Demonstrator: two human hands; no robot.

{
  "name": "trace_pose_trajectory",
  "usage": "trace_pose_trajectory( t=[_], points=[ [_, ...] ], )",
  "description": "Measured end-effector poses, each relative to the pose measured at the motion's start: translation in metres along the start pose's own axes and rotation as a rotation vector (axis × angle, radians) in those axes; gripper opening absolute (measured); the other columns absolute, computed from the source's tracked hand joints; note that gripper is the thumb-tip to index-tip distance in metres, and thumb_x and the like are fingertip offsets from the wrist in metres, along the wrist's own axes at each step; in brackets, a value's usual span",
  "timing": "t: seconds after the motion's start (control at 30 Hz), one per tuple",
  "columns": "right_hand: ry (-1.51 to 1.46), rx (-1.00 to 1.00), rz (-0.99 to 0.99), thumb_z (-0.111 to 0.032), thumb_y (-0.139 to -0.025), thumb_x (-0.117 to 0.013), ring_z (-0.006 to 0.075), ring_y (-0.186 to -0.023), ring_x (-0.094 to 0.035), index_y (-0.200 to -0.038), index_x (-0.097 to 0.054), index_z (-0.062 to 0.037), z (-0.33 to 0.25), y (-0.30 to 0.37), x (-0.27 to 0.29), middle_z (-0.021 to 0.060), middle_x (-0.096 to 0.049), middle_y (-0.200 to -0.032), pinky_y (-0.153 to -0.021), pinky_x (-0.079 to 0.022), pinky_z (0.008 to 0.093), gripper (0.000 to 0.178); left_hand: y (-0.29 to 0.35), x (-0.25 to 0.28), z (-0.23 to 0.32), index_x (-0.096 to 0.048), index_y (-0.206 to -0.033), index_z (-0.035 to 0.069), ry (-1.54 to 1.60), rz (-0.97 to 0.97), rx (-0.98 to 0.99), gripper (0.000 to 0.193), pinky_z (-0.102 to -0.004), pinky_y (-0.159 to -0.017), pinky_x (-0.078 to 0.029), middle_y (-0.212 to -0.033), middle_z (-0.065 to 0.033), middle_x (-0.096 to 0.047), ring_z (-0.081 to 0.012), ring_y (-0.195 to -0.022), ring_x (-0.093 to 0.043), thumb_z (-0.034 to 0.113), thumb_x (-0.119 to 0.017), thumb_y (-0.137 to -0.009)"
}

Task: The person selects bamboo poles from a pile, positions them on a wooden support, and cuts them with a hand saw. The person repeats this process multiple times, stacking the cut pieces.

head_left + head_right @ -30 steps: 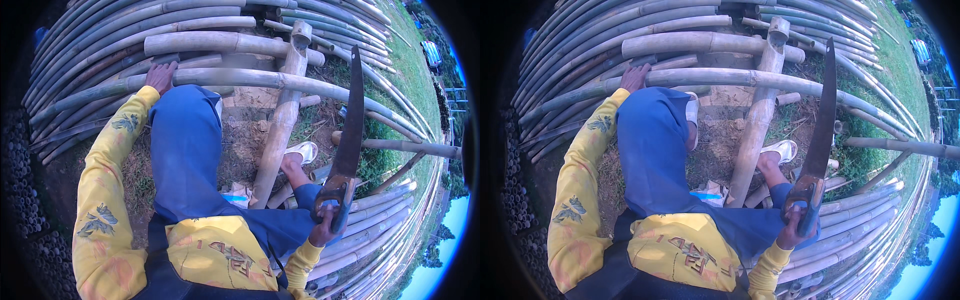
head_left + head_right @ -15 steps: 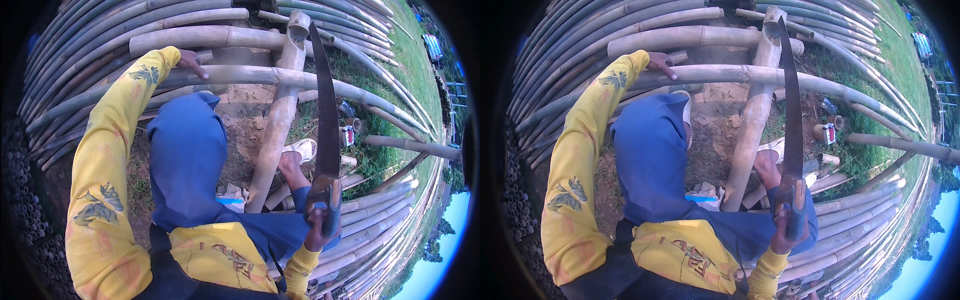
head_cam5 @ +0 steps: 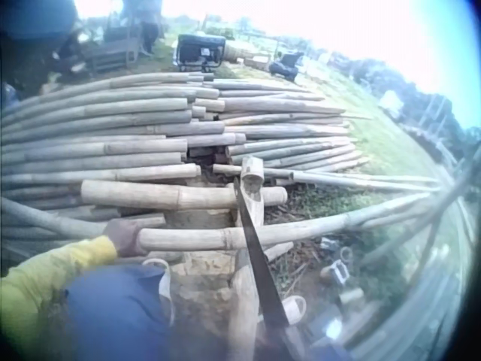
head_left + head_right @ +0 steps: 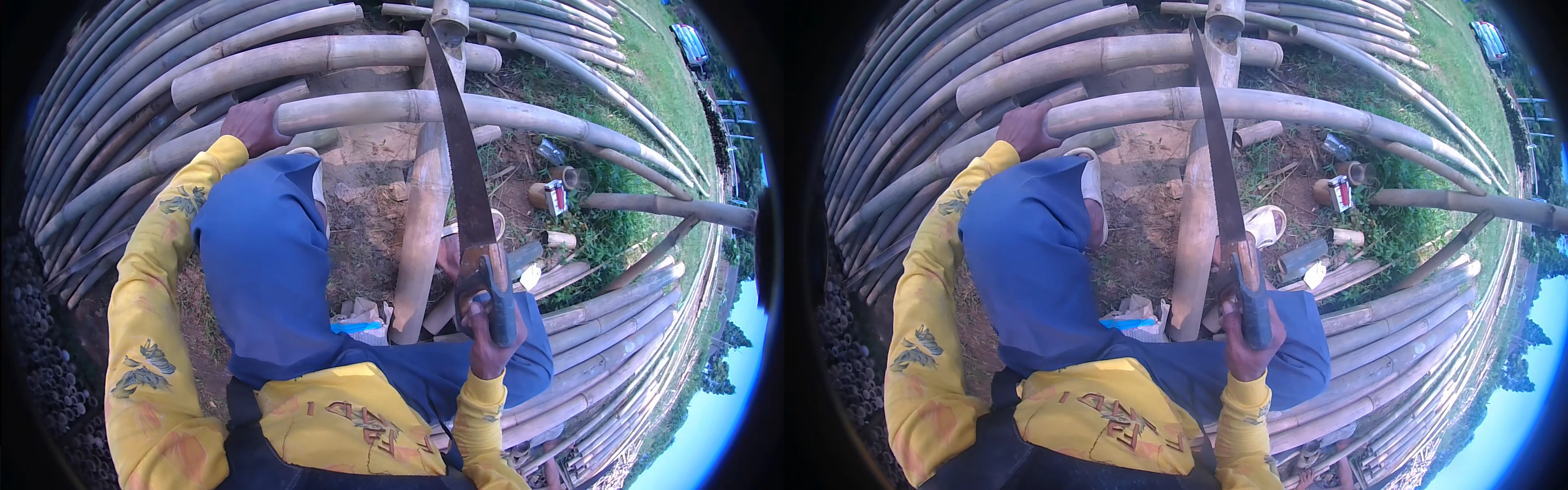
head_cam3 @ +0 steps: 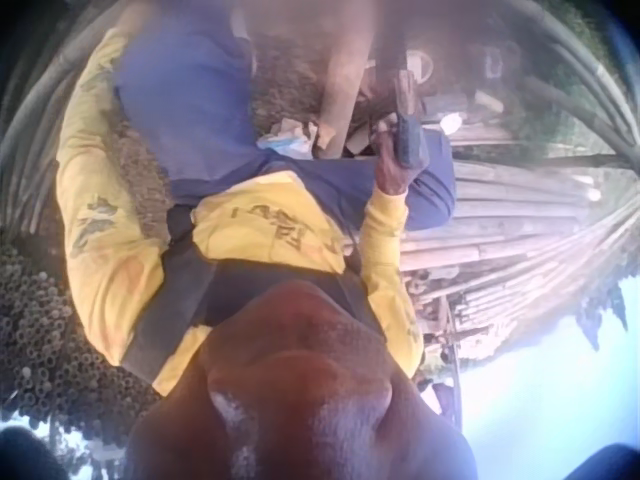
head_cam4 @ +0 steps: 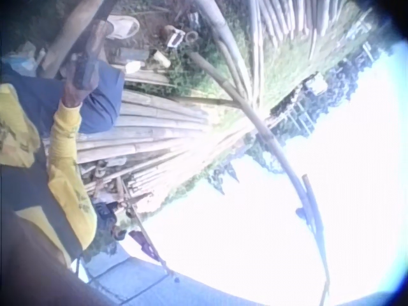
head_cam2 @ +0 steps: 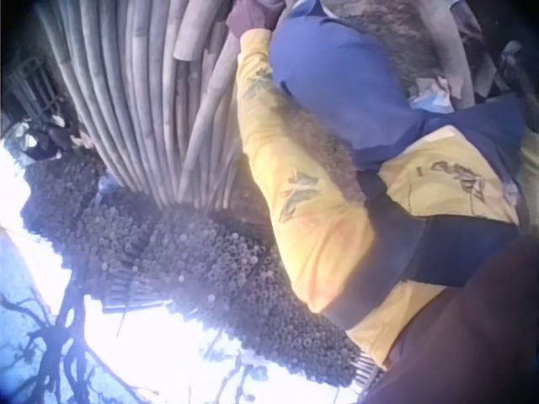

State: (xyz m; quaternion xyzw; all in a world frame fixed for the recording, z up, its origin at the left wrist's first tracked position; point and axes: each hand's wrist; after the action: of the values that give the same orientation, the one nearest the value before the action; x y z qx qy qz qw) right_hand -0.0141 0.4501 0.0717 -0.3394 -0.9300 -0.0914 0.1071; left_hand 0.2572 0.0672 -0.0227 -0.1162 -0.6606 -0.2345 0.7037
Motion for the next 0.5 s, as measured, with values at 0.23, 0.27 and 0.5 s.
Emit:
trace_pose_trajectory(
  t=[0.23, 0.27, 0.5],
  points=[
    [-0.020, 0.088, -0.028, 0.006, -0.091, -0.068, 0.0097, -0.064, -0.061, -0.104, -0.062, 0.0024, 0.045, -0.017, -0.029, 0.0040, -0.062, -0.079, -0.058, -0.050, 0.0239, 0.015, -0.016, -0.046, 0.005, -0.058, -0.114, 0.007, -0.038, 0.232, -0.118, 0.061, -0.0445, -0.095, -0.051, -0.112, -0.0153, -0.069, -0.0330, -0.108, -0.066, 0.039, -0.086, -0.069],
    [-0.035, 0.085, -0.025, 0.006, -0.090, -0.068, 0.0093, -0.064, -0.061, -0.104, -0.062, 0.0023, 0.049, -0.021, -0.035, 0.0036, -0.062, -0.080, -0.058, -0.050, 0.0237, 0.016, -0.016, -0.044, 0.007, -0.058, -0.114, 0.007, -0.049, 0.238, -0.116, 0.061, -0.0445, -0.095, -0.051, -0.112, -0.0152, -0.069, -0.0329, -0.108, -0.067, 0.039, -0.086, -0.069],
    [0.072, 0.242, -0.088, 0.008, -0.089, -0.067, 0.0074, -0.067, -0.060, -0.111, -0.063, 0.0034, 0.067, -0.029, -0.048, 0.0020, -0.063, -0.084, -0.060, -0.050, 0.0227, 0.023, 0.001, -0.037, -0.007, -0.058, -0.112, 0.007, -0.066, 0.224, -0.052, 0.061, -0.0437, -0.095, -0.051, -0.112, -0.0146, -0.068, -0.0320, -0.110, -0.066, 0.039, -0.087, -0.069]
  ],
)
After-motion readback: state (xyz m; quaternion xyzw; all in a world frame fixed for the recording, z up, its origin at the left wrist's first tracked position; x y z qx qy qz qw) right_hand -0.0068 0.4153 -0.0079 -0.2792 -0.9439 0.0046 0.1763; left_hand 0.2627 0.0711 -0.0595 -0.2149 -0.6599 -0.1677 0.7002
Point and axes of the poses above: each hand's wrist, its own y-axis away from the middle knuckle, its own x-axis out of the back of the hand, z = x × y
